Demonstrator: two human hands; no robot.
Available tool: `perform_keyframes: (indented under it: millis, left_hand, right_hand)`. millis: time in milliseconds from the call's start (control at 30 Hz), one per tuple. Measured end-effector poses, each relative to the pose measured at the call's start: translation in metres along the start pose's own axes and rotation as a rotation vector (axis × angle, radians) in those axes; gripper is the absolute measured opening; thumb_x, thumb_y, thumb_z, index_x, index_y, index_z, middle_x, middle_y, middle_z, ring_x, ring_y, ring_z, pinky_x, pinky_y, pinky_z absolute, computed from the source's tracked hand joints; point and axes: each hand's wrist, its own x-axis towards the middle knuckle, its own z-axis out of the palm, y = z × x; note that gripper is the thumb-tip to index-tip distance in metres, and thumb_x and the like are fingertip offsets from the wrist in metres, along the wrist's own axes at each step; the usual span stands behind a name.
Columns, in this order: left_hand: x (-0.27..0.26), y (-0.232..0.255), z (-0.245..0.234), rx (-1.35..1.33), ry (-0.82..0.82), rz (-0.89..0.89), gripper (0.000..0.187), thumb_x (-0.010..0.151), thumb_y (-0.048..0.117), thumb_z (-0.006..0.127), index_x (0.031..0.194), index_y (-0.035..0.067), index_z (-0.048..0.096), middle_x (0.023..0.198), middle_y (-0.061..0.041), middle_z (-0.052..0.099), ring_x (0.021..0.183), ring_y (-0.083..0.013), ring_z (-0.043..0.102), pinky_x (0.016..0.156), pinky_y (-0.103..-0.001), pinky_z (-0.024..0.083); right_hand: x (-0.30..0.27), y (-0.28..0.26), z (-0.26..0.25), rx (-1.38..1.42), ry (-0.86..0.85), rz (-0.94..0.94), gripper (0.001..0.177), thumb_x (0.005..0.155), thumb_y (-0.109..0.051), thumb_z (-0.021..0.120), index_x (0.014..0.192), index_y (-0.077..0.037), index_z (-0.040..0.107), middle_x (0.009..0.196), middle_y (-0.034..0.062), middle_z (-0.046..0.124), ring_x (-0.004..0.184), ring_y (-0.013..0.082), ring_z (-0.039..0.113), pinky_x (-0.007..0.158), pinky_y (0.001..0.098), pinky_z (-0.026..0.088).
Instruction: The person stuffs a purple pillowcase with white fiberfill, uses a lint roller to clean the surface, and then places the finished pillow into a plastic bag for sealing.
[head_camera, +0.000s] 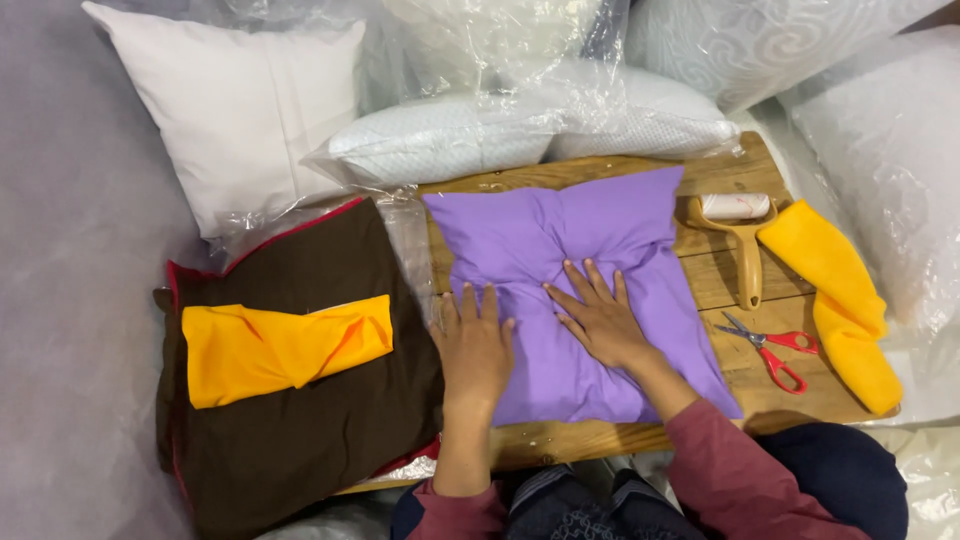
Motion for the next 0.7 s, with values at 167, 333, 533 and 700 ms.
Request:
perform_keyframes:
  millis: [167,333,533,700]
  left_hand:
    - [-0.005,0.000,-0.008,-0.092,0.043,0.055,0.056,0.098,0.029,0.059,0.149,0.009,0.051,0.149,-0.022,0.051,0.141,-0.0473,0.043,0.107,-0.069,0.038]
    - [-0.006,0.010,-0.024,-0.356,0.259,0.189,0.074,0.085,-0.008,0.062,0.155,-0.003,0.038,0.142,-0.037,0.049,0.129,-0.0555,0.051,0.105,-0.063,0.045]
    - [-0.003,0.022,-0.009,-0.426,0.338,0.254,0.056,0.100,0.008,0.056,0.152,-0.006,0.041,0.140,-0.036,0.051,0.131,-0.0514,0.052,0.106,-0.058,0.045]
    - [0.001,0.058,0.039,-0.497,0.528,0.632,0.065,0.104,0.045,0.049,0.156,0.008,0.042,0.156,-0.024,0.045,0.147,-0.0482,0.037,0.119,-0.060,0.026]
  right_hand:
    - [-0.023,-0.057,-0.063,0.164,0.038,0.044,0.049,0.101,-0.043,0.053,0.148,-0.031,0.053,0.160,0.0089,0.041,0.152,0.0379,0.027,0.115,0.0723,0.021]
    - [-0.036,-0.101,-0.009,0.065,0.137,-0.183,0.069,0.094,-0.046,0.060,0.154,-0.015,0.044,0.159,0.0156,0.041,0.152,0.0400,0.025,0.116,0.0649,0.020]
    - [-0.039,-0.087,-0.011,0.154,0.070,-0.285,0.035,0.093,-0.042,0.058,0.114,-0.020,0.075,0.132,0.0103,0.067,0.139,0.0374,0.048,0.113,0.0671,0.027]
    - [-0.035,-0.038,-0.012,-0.213,0.091,-0.079,0.053,0.088,-0.035,0.060,0.137,-0.014,0.062,0.150,0.0119,0.050,0.150,0.0388,0.028,0.121,0.0690,0.013]
